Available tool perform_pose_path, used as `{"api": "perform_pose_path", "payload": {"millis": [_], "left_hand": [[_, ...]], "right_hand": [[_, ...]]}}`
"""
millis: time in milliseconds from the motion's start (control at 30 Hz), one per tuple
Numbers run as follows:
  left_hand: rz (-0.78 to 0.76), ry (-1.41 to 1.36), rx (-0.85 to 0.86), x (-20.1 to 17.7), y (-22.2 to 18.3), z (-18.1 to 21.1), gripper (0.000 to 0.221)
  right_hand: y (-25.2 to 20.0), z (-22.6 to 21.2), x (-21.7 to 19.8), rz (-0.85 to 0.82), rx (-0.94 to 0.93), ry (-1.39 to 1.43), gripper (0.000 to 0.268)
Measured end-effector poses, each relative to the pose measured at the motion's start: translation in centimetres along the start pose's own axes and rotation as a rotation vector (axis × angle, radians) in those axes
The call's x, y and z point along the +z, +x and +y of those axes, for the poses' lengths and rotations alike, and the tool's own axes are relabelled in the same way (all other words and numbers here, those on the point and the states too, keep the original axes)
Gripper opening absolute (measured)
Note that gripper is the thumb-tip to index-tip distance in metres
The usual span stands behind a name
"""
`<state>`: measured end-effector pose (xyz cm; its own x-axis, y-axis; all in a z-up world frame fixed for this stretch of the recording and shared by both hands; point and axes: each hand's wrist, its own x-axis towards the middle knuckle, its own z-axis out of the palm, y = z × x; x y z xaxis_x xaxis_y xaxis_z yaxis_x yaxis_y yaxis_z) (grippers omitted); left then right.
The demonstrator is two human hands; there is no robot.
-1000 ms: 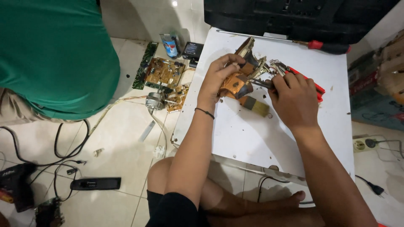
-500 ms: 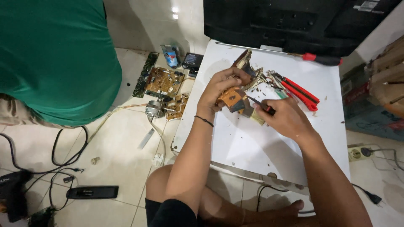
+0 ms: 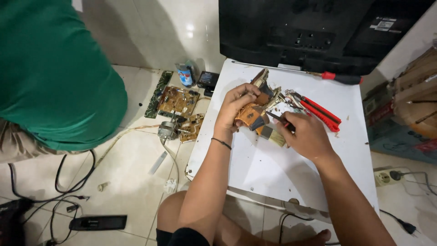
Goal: Removing insulation tape from an electronic transformer using pliers and then cleaning it with a brush.
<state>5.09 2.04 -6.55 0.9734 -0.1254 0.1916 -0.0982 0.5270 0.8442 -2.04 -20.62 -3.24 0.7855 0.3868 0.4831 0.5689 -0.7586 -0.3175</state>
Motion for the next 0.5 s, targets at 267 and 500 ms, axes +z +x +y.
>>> {"api": "perform_pose_path", "payload": {"millis": [267, 500], "left_hand": [[-0.007, 0.048, -0.095, 2.1, -1.7, 2.7, 0.024], [0.007, 0.051, -0.182, 2.1, -1.8, 2.6, 0.026]], "right_hand": [[0.2, 0.7, 0.2, 0.258, -0.202, -0.508, 0.031], [-0.8, 2.7, 2.9, 0.106, -0.147, -0.54, 0.022]]}}
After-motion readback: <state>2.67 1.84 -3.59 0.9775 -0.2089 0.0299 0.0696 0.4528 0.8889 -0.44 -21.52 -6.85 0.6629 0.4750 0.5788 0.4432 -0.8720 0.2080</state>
